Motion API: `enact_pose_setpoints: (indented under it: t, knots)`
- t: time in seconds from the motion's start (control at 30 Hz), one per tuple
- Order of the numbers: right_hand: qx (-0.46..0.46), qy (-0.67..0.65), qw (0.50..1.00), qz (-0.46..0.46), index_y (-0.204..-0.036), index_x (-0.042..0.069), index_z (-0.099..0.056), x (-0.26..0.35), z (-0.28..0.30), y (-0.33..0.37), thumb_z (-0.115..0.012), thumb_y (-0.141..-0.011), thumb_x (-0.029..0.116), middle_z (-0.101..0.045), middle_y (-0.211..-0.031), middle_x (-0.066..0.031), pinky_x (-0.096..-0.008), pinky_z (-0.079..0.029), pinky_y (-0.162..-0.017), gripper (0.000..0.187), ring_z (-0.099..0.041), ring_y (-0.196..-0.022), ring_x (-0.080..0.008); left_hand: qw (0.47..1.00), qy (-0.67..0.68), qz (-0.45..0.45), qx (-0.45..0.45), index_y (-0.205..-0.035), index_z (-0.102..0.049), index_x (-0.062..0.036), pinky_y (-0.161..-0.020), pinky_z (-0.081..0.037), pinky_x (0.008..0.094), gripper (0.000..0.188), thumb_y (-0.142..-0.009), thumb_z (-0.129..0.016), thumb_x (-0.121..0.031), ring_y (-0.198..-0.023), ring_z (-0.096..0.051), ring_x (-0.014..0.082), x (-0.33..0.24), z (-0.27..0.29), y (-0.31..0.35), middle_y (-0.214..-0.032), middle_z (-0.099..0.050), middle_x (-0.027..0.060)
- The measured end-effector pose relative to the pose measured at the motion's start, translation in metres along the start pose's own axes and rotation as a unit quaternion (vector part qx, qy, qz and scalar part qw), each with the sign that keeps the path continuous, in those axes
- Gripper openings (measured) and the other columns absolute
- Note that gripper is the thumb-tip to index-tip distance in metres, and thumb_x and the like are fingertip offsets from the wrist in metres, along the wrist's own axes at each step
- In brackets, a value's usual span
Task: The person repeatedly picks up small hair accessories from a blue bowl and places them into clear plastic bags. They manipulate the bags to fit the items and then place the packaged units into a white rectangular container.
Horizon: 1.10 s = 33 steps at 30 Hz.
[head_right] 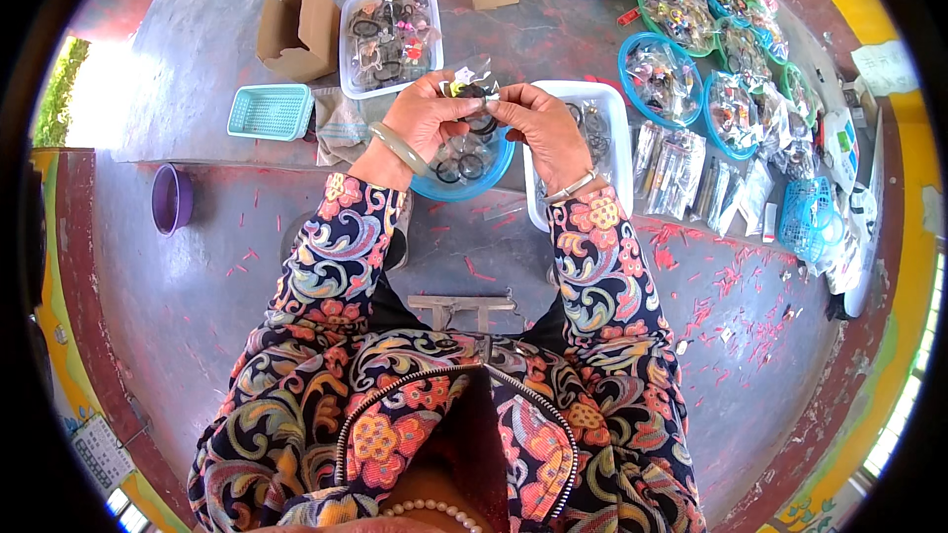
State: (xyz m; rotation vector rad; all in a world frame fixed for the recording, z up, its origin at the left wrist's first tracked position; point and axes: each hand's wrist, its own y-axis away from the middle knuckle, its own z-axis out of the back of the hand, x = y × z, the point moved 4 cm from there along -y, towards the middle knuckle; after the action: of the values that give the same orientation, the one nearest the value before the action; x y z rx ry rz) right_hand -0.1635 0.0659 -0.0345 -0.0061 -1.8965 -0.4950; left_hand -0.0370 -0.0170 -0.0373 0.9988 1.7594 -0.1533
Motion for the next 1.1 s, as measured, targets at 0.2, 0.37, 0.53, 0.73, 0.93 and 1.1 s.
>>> enact_pose_setpoints:
  t: [0.2,0.37,0.53,0.73,0.93,1.1]
  knots:
    - [0.019,-0.098,0.994,0.052,-0.086,0.007,-0.058,0.002,0.008,-0.002,-0.065,-0.077,0.013,-0.059,-0.079,0.0021,-0.0203,-0.038,-0.065,0.013,-0.052,-0.072,-0.0065,0.997,0.061,0.009,0.036,-0.095,-0.056,-0.0048,-0.055,-0.047,0.0215,0.022,-0.076,-0.065,-0.009,-0.074,-0.057,0.0102,-0.006,-0.009,0.003,-0.081,-0.059,0.0016]
    - [0.011,-0.146,0.985,0.086,-0.085,0.006,-0.057,0.009,0.008,-0.001,-0.064,-0.077,0.01,-0.06,-0.079,-0.0003,-0.022,-0.042,-0.068,0.011,-0.055,-0.073,-0.0083,0.999,0.013,0.019,0.03,-0.09,-0.06,-0.0061,-0.055,-0.045,0.0223,0.016,-0.079,-0.063,-0.018,-0.075,-0.055,0.0085,-0.009,-0.009,0.008,-0.08,-0.059,-0.0004]
    - [0.015,-0.116,0.989,0.087,-0.088,0.003,-0.058,0.013,0.012,0.0,-0.064,-0.077,0.009,-0.06,-0.078,-0.0015,-0.0231,-0.044,-0.068,0.014,-0.056,-0.071,-0.0099,0.998,-0.053,0.0,0.016,-0.094,-0.062,-0.0029,-0.057,-0.044,0.0237,0.022,-0.081,-0.062,-0.02,-0.075,-0.055,0.0088,-0.011,-0.01,0.007,-0.084,-0.06,0.0015]
    - [-0.011,-0.115,0.99,0.079,-0.09,0.002,-0.06,0.01,0.013,-0.002,-0.065,-0.077,0.011,-0.06,-0.077,-0.0022,-0.0243,-0.044,-0.066,0.016,-0.056,-0.07,-0.0113,0.999,0.041,-0.016,0.009,-0.096,-0.061,0.0009,-0.054,-0.046,0.0228,0.02,-0.083,-0.059,-0.014,-0.069,-0.055,0.0104,-0.003,-0.005,0.0,-0.081,-0.06,0.0046]
    - [-0.087,-0.157,0.981,0.078,-0.09,0.001,-0.061,0.004,0.018,-0.003,-0.065,-0.077,0.01,-0.061,-0.077,-0.0031,-0.0234,-0.043,-0.064,0.017,-0.055,-0.069,-0.011,0.994,0.11,-0.021,-0.011,-0.097,-0.06,0.0011,-0.054,-0.047,0.0194,0.018,-0.084,-0.057,-0.011,-0.066,-0.056,0.0091,0.001,-0.009,0.001,-0.077,-0.06,0.0038]
    - [-0.114,-0.138,0.976,0.122,-0.09,-0.001,-0.063,0.007,0.022,-0.004,-0.064,-0.078,0.009,-0.061,-0.076,-0.0029,-0.0214,-0.042,-0.061,0.016,-0.054,-0.067,-0.0104,0.997,0.079,0.001,0.009,-0.094,-0.061,0.0005,-0.055,-0.048,0.0222,0.017,-0.081,-0.059,-0.011,-0.068,-0.057,0.011,0.002,-0.011,0.002,-0.081,-0.06,0.0043]
